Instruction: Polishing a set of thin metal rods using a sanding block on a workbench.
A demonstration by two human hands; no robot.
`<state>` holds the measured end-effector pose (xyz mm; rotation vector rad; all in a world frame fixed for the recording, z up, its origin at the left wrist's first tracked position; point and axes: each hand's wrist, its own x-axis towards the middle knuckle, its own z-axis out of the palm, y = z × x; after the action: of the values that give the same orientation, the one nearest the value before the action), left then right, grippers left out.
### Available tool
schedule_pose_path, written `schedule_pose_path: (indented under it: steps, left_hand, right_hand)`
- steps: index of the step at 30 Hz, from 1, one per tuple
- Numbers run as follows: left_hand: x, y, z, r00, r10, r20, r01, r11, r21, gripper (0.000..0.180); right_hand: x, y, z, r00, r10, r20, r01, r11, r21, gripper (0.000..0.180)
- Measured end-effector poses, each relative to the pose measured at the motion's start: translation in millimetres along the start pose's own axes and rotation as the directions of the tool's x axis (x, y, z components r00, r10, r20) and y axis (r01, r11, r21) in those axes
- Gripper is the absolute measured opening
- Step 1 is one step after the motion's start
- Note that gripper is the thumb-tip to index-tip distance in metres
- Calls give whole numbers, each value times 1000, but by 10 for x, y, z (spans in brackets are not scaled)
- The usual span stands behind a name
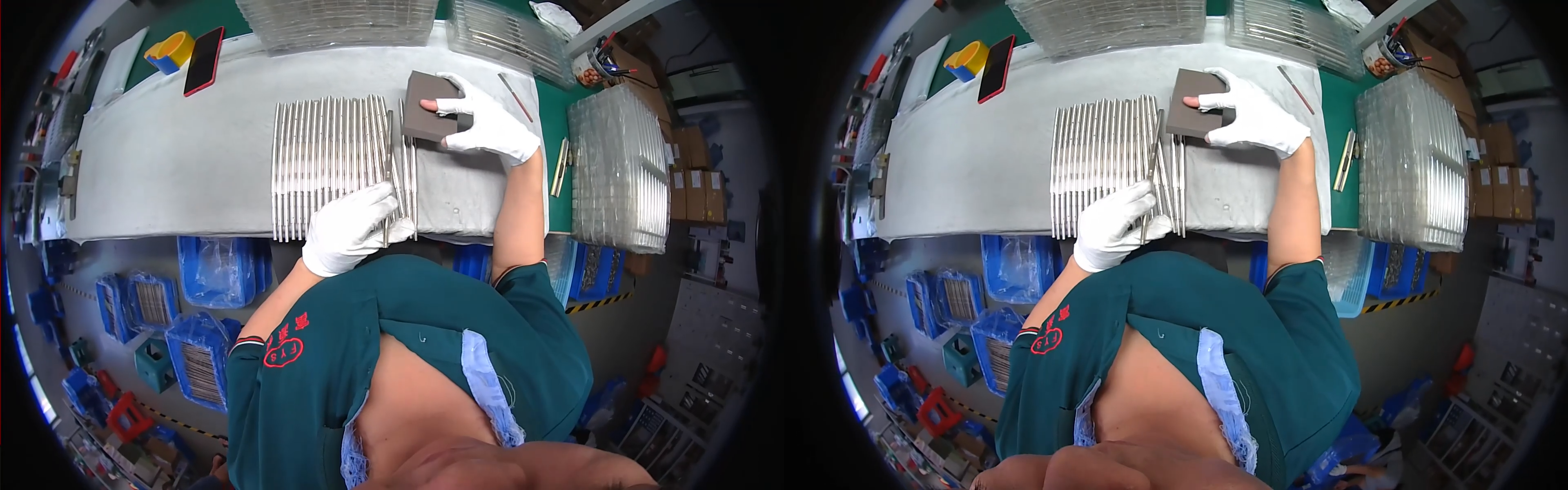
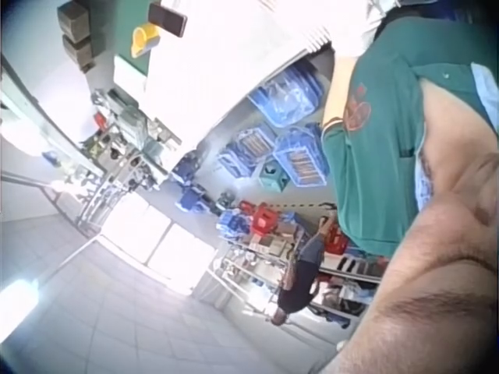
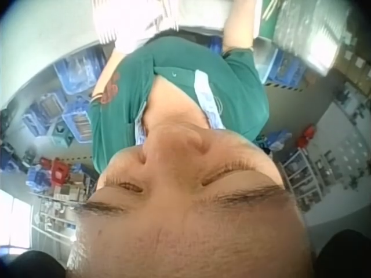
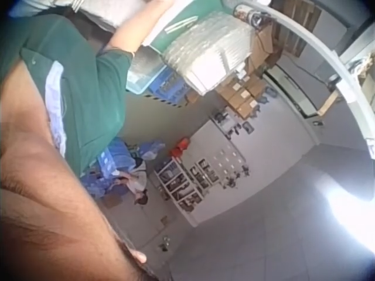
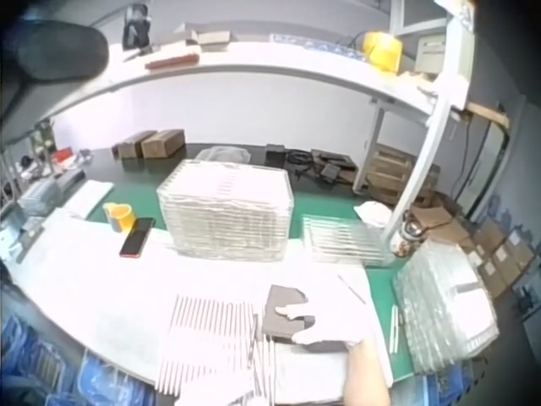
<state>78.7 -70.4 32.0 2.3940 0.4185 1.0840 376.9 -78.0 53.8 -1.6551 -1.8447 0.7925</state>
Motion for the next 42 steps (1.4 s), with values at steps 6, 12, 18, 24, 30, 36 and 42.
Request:
schedule_pose_path:
  steps: [6, 12, 18, 24, 30, 36, 42]
  left_hand:
    - [47, 37, -10, 1000, -6, 21, 7, 1000, -21, 40]
    - [35, 27, -20, 1000, 4, 27, -4, 1000, -3, 41]
    - [37, 56, -14, 997, 6, 79, -10, 999, 51, 39]
    - [77, 71, 99, 934, -3, 358, -41, 993, 115, 43]
    - [34, 42, 107, 837, -45, 545, -74, 978, 194, 65]
    - [-38, 11, 106, 840, -32, 541, -112, 967, 231, 70]
    - [-60, 6, 81, 800, -46, 598, -148, 951, 272, 59]
  right_hand:
    - [228, -178, 297, 988, -154, -9, 151, 980, -127, 60]
    - [141, -6, 166, 996, -92, 11, 92, 978, -187, 61]
    - [193, -71, 191, 987, -160, 2, 158, 972, -174, 59]
    - [37, 158, -124, 770, 76, -633, -186, 977, -109, 75]
    - [-22, 302, -122, 854, 112, -507, -371, 815, -444, 76]
    - [-198, 363, -197, 898, 213, -386, -403, 752, -521, 81]
    - [-59, 433, -139, 818, -49, -573, -318, 792, -522, 83]
